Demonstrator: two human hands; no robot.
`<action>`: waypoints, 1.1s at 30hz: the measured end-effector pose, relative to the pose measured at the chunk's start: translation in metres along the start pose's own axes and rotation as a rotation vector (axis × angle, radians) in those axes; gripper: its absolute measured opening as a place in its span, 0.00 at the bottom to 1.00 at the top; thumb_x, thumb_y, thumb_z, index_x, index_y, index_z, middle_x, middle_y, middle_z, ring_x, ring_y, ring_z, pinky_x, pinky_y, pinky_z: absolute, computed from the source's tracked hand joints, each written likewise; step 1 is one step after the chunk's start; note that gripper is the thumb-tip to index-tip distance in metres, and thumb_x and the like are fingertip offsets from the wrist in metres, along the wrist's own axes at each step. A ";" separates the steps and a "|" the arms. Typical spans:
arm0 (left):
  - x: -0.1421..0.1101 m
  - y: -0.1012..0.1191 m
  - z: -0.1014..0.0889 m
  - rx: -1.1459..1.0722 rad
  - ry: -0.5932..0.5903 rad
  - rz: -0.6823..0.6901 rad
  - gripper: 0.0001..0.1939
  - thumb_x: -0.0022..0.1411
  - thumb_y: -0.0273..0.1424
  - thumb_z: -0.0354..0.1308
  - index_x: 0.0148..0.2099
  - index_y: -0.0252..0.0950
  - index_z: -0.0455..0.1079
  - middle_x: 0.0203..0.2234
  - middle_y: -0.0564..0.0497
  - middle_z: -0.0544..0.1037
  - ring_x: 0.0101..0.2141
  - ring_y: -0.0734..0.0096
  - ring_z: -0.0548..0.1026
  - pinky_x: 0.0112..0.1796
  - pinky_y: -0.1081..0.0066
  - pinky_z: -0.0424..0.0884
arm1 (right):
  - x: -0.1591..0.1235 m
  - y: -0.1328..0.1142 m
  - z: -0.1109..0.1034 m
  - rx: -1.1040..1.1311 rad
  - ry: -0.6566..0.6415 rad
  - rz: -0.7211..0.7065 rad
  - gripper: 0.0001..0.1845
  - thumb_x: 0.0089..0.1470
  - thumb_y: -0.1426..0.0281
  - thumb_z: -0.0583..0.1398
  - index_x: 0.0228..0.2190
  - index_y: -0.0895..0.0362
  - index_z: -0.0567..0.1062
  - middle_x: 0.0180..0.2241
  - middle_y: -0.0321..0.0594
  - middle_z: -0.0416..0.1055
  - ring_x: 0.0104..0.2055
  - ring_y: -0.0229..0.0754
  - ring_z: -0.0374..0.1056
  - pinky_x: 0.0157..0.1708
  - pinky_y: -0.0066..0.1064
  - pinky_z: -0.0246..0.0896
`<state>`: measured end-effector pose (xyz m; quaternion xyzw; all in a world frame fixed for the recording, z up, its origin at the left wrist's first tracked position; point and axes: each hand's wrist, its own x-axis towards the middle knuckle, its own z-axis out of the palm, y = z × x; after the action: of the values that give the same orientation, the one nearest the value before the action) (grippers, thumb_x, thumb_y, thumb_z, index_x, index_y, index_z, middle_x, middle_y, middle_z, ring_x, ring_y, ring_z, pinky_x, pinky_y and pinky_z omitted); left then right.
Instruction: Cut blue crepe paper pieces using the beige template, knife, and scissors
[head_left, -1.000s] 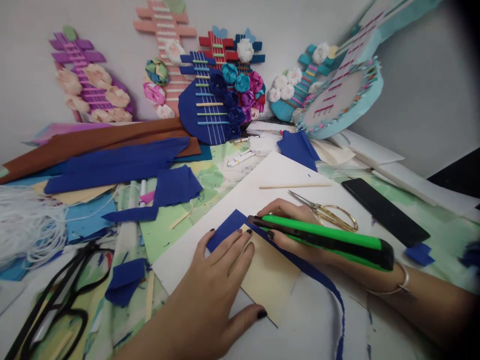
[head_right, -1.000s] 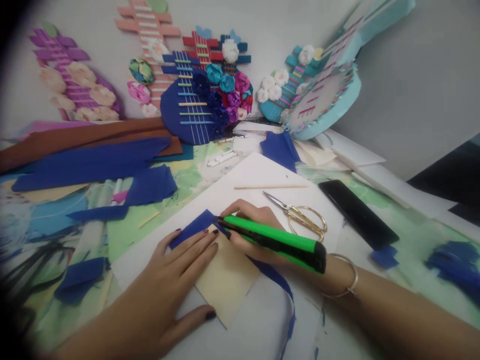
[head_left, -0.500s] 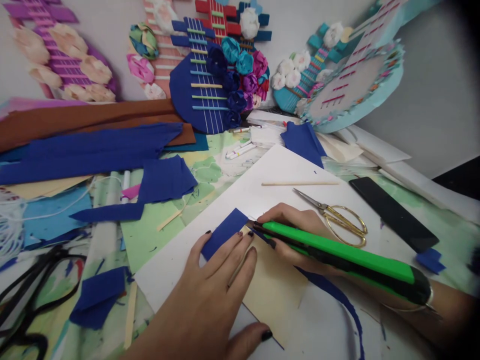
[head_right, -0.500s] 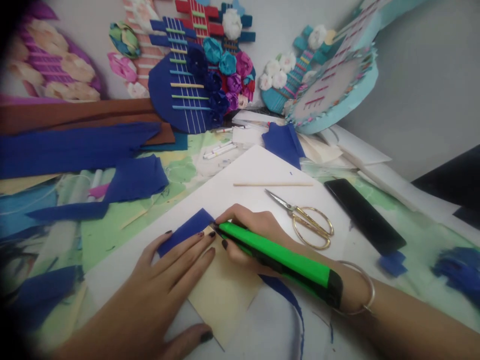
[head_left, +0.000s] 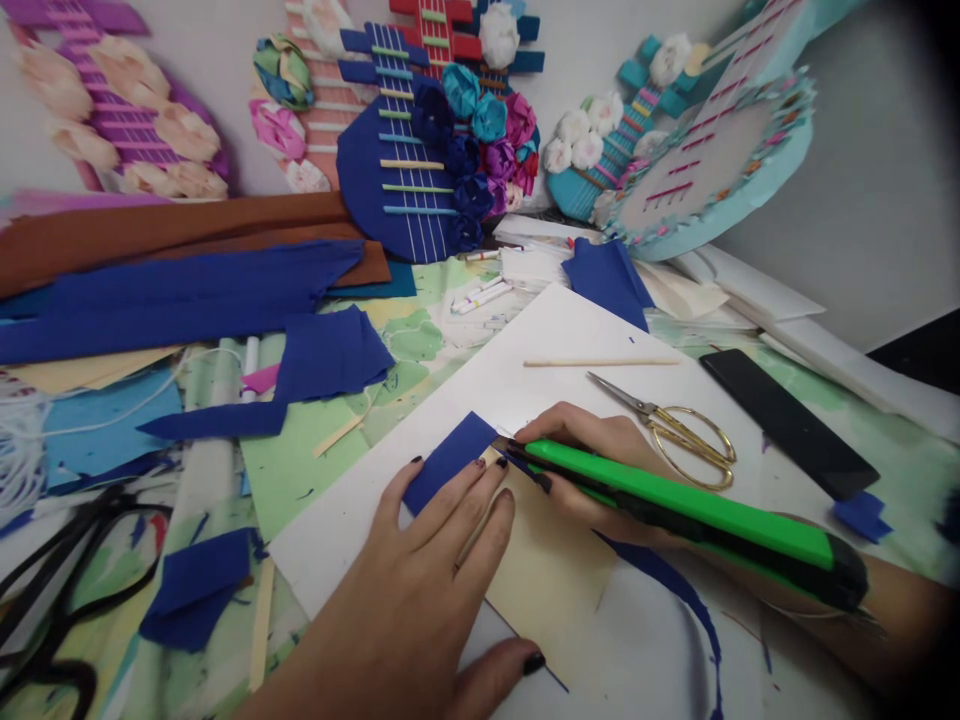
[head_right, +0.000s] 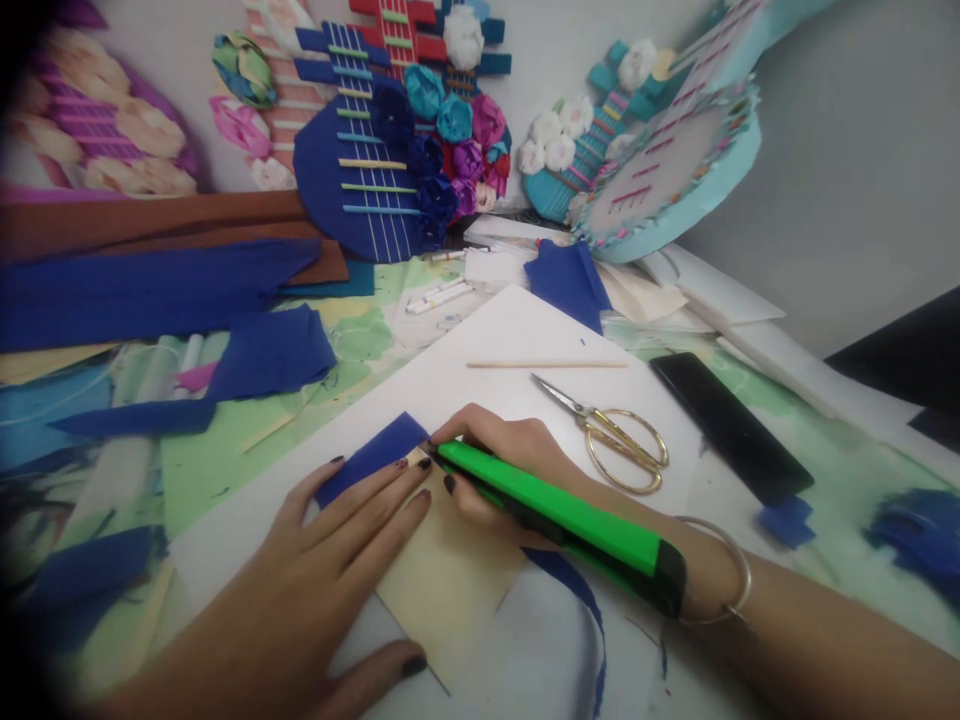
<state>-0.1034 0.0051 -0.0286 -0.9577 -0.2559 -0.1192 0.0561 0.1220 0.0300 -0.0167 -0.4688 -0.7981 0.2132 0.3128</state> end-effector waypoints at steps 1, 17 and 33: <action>0.000 0.000 0.000 -0.006 0.003 0.000 0.35 0.63 0.49 0.50 0.61 0.26 0.63 0.60 0.37 0.66 0.60 0.49 0.62 0.60 0.50 0.35 | 0.000 0.000 0.000 0.001 -0.005 0.003 0.17 0.45 0.76 0.56 0.39 0.55 0.71 0.22 0.29 0.74 0.19 0.32 0.66 0.22 0.22 0.56; 0.000 -0.001 0.002 -0.024 -0.001 -0.007 0.35 0.63 0.49 0.51 0.61 0.27 0.62 0.61 0.37 0.65 0.60 0.48 0.62 0.59 0.46 0.44 | 0.000 -0.002 -0.001 -0.021 -0.032 0.065 0.16 0.45 0.76 0.56 0.39 0.54 0.72 0.22 0.30 0.74 0.19 0.32 0.65 0.21 0.22 0.56; -0.002 0.000 0.002 -0.068 -0.006 -0.020 0.35 0.62 0.47 0.53 0.63 0.27 0.60 0.61 0.36 0.65 0.60 0.47 0.62 0.60 0.45 0.43 | -0.001 -0.002 0.000 0.012 0.000 0.019 0.16 0.44 0.75 0.54 0.38 0.55 0.72 0.23 0.30 0.75 0.19 0.32 0.65 0.21 0.22 0.55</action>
<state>-0.1046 0.0045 -0.0311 -0.9567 -0.2616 -0.1257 0.0217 0.1211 0.0283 -0.0161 -0.4743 -0.7925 0.2207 0.3134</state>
